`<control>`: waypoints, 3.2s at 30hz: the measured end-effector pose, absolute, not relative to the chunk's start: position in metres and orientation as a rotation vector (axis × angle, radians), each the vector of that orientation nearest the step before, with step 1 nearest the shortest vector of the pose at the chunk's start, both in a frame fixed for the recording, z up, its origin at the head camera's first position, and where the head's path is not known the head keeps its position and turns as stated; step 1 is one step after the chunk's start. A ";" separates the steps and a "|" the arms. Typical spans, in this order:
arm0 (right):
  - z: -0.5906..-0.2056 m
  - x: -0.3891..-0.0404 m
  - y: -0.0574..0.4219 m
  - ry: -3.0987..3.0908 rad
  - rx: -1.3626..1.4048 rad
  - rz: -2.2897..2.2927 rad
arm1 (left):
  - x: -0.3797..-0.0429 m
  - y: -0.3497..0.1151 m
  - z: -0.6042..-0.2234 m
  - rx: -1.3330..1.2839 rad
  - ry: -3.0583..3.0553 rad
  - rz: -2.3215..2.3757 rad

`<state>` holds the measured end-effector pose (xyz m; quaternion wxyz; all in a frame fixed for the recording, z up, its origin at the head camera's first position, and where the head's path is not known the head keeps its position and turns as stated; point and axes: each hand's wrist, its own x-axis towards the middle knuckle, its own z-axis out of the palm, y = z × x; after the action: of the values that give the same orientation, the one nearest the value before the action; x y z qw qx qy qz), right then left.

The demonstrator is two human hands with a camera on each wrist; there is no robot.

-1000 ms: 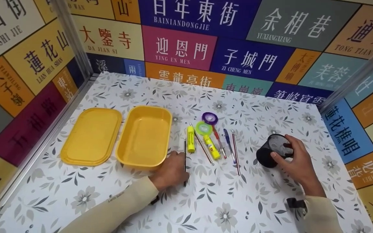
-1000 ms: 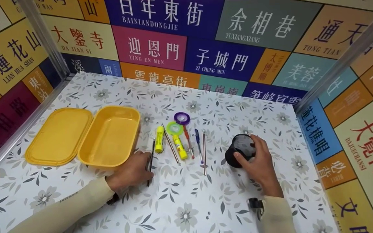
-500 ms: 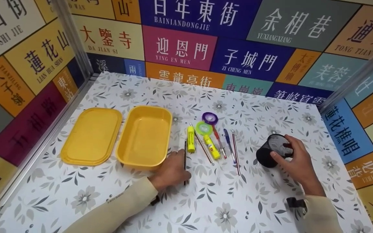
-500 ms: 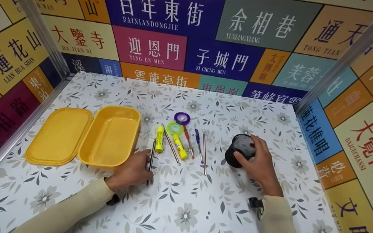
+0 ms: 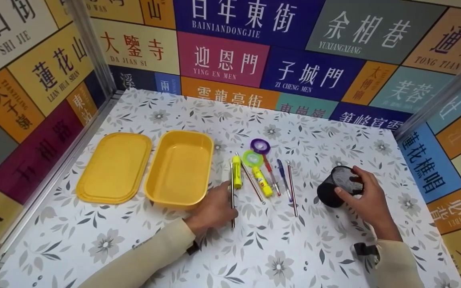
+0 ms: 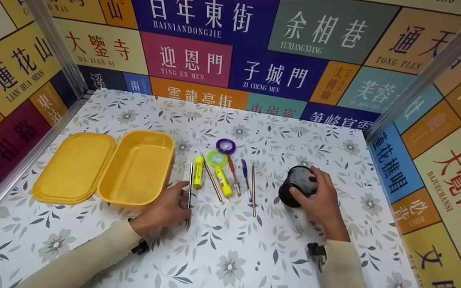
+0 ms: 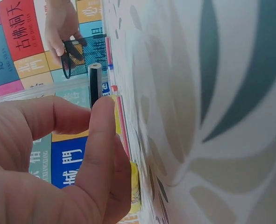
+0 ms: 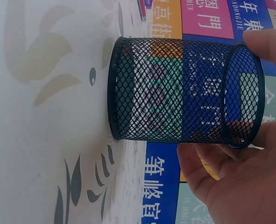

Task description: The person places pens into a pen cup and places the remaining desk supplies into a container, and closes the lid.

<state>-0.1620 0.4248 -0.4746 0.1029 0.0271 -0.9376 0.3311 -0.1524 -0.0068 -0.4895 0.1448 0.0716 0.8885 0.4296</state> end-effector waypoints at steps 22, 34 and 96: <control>-0.475 -0.166 0.423 -2.786 0.028 1.138 | -0.164 -0.006 -0.468 0.183 2.147 1.714; -0.476 -0.165 0.430 -2.816 -0.012 1.160 | -0.177 0.011 -0.447 0.219 2.107 1.835; -0.464 -0.171 0.436 -2.836 0.005 1.171 | -0.208 0.184 -0.406 0.579 2.156 1.902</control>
<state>-0.1712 0.4361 -0.4637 0.0367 0.0017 -0.9237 0.3813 -0.2082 0.1839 -0.4065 0.1042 0.1963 0.7311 0.6450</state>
